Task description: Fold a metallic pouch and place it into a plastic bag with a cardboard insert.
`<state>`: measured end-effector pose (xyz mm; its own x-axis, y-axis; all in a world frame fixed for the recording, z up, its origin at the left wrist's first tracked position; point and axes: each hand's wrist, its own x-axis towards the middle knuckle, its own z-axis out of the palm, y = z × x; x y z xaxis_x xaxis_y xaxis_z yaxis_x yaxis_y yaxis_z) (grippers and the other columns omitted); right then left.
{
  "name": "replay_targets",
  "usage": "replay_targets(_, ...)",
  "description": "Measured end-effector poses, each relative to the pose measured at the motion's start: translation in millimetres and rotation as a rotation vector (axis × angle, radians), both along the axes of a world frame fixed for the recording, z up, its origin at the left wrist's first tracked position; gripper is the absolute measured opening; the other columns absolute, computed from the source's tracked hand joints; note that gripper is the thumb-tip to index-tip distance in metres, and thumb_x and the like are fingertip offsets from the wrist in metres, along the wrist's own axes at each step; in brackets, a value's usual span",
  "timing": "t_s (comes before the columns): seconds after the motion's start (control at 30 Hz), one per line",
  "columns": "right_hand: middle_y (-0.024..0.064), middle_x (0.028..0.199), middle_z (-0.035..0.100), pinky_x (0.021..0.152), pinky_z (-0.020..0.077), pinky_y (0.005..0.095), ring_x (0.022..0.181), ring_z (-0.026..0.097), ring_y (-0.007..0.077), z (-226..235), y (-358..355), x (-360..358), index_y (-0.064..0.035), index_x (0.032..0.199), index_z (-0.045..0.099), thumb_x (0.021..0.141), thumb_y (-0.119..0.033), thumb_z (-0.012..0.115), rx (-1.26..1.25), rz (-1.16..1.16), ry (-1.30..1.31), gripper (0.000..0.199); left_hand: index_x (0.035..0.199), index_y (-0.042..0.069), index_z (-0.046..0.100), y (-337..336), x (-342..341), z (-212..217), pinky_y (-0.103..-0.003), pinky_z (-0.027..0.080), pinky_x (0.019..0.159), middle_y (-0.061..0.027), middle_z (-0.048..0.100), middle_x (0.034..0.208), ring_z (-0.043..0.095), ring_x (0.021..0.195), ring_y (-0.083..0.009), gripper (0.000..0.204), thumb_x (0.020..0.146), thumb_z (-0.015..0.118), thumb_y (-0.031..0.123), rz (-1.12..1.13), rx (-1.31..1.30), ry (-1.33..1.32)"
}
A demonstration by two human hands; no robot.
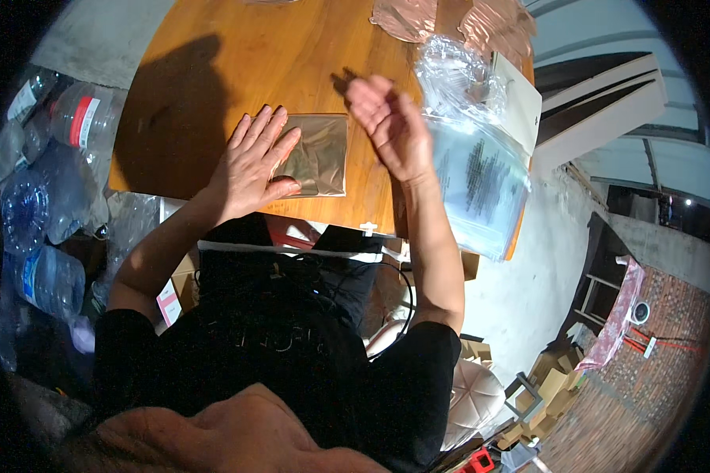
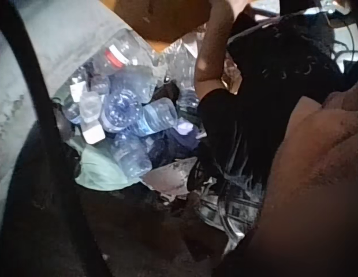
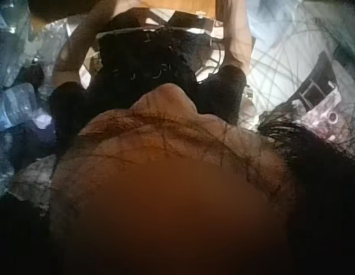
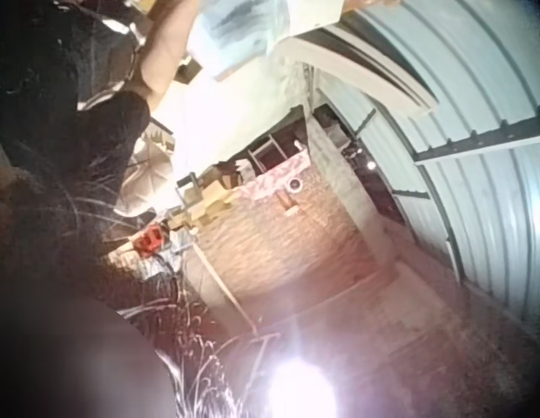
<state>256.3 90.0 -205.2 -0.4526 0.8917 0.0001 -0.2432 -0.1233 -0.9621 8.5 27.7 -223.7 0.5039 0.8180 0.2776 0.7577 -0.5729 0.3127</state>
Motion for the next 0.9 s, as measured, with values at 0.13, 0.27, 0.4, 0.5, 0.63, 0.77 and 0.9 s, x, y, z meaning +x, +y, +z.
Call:
replay_targets(0.13,0.0128,0.123,0.056,0.101,0.0375,0.0346,0.114,0.053,0.025,18,12,13,0.0008,0.122,0.051,0.097,-0.027,0.044,0.065,-0.247,-0.054,0.038,0.135,0.008,0.043,-2,0,2,-0.048,0.018,0.11,-0.0189,0.028,0.146,0.024,0.136,-0.0361,0.075,0.075,0.066,0.047,0.008,-0.006,0.007)
replay_targets(0.27,0.014,0.127,0.053,0.105,0.0333,0.0405,0.119,0.05,0.0286,20,-40,-9,-0.0018,0.126,0.05,0.093,-0.023,0.052,0.69,-0.081,-1.037,0.039,0.136,0.007,0.041,-2,-2,3,-0.048,0.017,0.111,-0.0192,0.027,0.147,0.022,0.137,-0.0361,0.076,0.076,0.065,0.047,0.011,-0.016,0.008)
replay_targets(0.4,0.0147,0.139,0.041,0.11,0.0253,0.043,0.131,0.036,0.0295,4,-48,-12,-0.0047,0.131,0.047,0.088,-0.028,0.058,1.043,0.091,-1.196,0.05,0.138,0.007,0.037,-2,-3,2,-0.048,0.016,0.111,-0.019,0.024,0.148,0.021,0.138,-0.0359,0.079,0.076,0.064,0.047,0.014,-0.019,-0.008)
replay_targets(0.5,0.0138,0.138,0.044,0.108,0.0283,0.0422,0.131,0.037,0.0306,2,-40,-10,-0.005,0.128,0.051,0.087,-0.025,0.06,1.058,0.089,-1.153,0.046,0.133,0.003,0.043,-2,-1,2,-0.048,0.019,0.11,-0.0211,0.03,0.144,0.026,0.135,-0.0368,0.077,0.076,0.064,0.05,0.018,0.022,0.021)
replay_targets(0.63,0.0139,0.118,0.057,0.092,0.0417,0.0386,0.107,0.053,0.0327,5,-27,-17,-0.0039,0.115,0.06,0.084,-0.012,0.061,0.859,-0.188,-0.999,0.032,0.133,0.003,0.043,-2,-2,0,-0.048,0.019,0.11,-0.0213,0.03,0.144,0.027,0.134,-0.0369,0.077,0.076,0.064,0.05,0.025,0.028,0.009)
replay_targets(0.77,0.0147,0.103,0.06,0.086,0.0432,0.0372,0.098,0.053,0.0326,13,1,-23,-0.0042,0.108,0.062,0.084,-0.02,0.062,0.793,-0.243,-1.061,0.029,0.134,0.004,0.042,-3,-2,-1,-0.048,0.019,0.11,-0.0204,0.031,0.144,0.027,0.135,-0.0363,0.078,0.076,0.063,0.051,0.026,0.043,-0.001)
replay_targets(0.9,0.0118,0.093,0.064,0.08,0.0462,0.0338,0.089,0.059,0.0249,28,21,-31,-0.0025,0.097,0.063,0.083,-0.031,0.066,0.655,-0.018,-1.233,0.032,0.136,0.005,0.041,-4,-2,0,-0.047,0.019,0.11,-0.0187,0.031,0.145,0.026,0.136,-0.0354,0.078,0.077,0.062,0.052,0.041,0.037,0.019)
